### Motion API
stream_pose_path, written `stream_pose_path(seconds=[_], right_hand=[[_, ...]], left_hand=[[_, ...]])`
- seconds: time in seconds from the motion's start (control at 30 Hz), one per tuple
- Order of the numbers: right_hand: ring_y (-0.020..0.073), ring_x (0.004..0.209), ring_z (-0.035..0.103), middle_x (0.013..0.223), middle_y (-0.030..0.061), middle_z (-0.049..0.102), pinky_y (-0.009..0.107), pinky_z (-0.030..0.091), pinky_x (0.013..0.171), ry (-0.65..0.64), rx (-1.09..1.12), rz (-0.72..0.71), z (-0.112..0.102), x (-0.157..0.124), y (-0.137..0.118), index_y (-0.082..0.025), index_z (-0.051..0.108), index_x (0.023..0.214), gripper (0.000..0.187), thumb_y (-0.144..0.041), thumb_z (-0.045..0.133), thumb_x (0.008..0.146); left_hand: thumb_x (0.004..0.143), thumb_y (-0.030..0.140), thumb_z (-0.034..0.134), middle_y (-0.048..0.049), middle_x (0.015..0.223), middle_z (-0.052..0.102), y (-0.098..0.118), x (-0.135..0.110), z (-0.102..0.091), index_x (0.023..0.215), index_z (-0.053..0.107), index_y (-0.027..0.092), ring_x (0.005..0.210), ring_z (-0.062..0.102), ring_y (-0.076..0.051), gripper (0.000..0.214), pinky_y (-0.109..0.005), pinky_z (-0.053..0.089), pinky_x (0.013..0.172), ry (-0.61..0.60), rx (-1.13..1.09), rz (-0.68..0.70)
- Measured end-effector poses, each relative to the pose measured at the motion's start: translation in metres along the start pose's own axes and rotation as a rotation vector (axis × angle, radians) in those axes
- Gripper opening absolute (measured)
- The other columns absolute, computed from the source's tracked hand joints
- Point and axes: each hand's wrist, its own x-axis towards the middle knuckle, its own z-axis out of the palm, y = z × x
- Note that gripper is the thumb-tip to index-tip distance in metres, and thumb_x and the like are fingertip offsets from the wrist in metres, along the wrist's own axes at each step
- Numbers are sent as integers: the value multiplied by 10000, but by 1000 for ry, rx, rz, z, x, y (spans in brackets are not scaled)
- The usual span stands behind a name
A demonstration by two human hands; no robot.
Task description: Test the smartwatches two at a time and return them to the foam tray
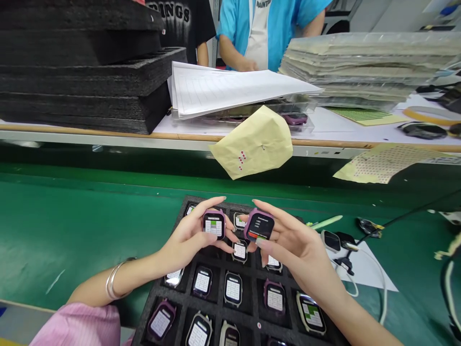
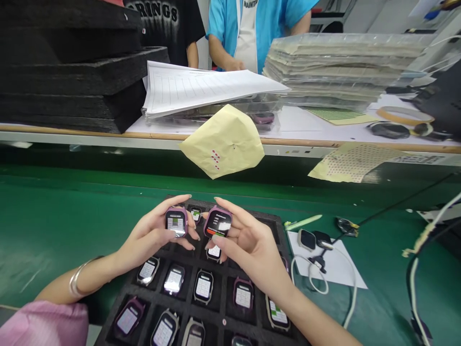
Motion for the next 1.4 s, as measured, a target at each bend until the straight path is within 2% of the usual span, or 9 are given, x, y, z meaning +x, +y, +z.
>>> stream_pose_path(seconds=[0.2, 0.33, 0.47, 0.57, 0.67, 0.73, 0.87, 1.13, 1.4], right_hand=[[161, 720, 671, 947, 51, 707, 212, 550, 538, -13, 19, -7, -1, 1, 3, -293, 534, 1348, 509, -128, 660, 883], [179, 719, 674, 1001, 70, 702, 240, 549, 534, -12, 43, 0, -2, -1, 2, -274, 563, 1329, 427, -180, 611, 916], [144, 617, 655, 1014, 63, 699, 224, 535, 493, 55, 0, 5, 0, -1, 2, -268, 634, 1247, 305, -261, 587, 946], [119, 577, 630, 903, 39, 705, 185, 513, 460, 97, -29, 14, 4, -2, 2, -274, 643, 1228, 289, -264, 609, 941], [123, 578, 628, 812, 30, 697, 176, 511, 459, 76, -29, 14, 5, -2, 3, -270, 634, 1244, 302, -267, 607, 944], [138, 611, 644, 851, 40, 703, 190, 524, 474, 27, -5, 9, 5, -3, 3, -270, 621, 1264, 327, -258, 611, 937], [165, 743, 674, 1113, 72, 678, 217, 559, 537, -71, 47, 24, 4, -4, 1, -290, 561, 1329, 468, -175, 656, 885], [176, 762, 692, 1132, 79, 677, 228, 571, 519, -88, -22, 58, 7, -4, 8, -287, 508, 1364, 542, -176, 689, 865], [198, 844, 678, 1191, 110, 646, 269, 576, 587, -199, -194, 79, 13, 3, 17, -240, 438, 1412, 639, -158, 693, 832]], left_hand=[[820, 30, 643, -38, 1039, 603, 3, 0, 4, 1373, 433, 290, 937, 655, -171, 646, -329, 609, 818, 44, 72, 9], [856, 58, 613, -27, 979, 608, 4, 1, 6, 1378, 418, 278, 880, 664, -154, 599, -300, 620, 766, 77, 98, -16], [846, 63, 612, -37, 987, 607, 4, 0, 4, 1354, 444, 255, 890, 664, -175, 568, -333, 623, 763, 59, 114, 7], [866, 92, 590, -46, 993, 612, 4, -1, 3, 1313, 476, 240, 888, 665, -183, 484, -337, 625, 744, 25, 113, 29], [886, 134, 588, -34, 937, 616, 4, -1, 4, 1266, 501, 223, 825, 668, -166, 400, -310, 628, 688, 67, 126, 23], [897, 171, 590, -20, 870, 614, 4, 0, 5, 1237, 512, 207, 752, 665, -149, 351, -271, 622, 616, 107, 142, 22], [908, 202, 581, -10, 800, 604, 3, 2, 3, 1208, 525, 187, 672, 649, -132, 306, -224, 594, 526, 140, 161, 15], [786, 57, 655, -55, 1054, 580, 6, -4, 0, 1349, 453, 251, 939, 640, -199, 629, -331, 601, 778, 21, 41, 43], [849, 152, 656, -57, 1000, 587, 7, -14, -8, 1379, 412, 249, 862, 647, -178, 591, -309, 607, 730, 109, 148, -21]])
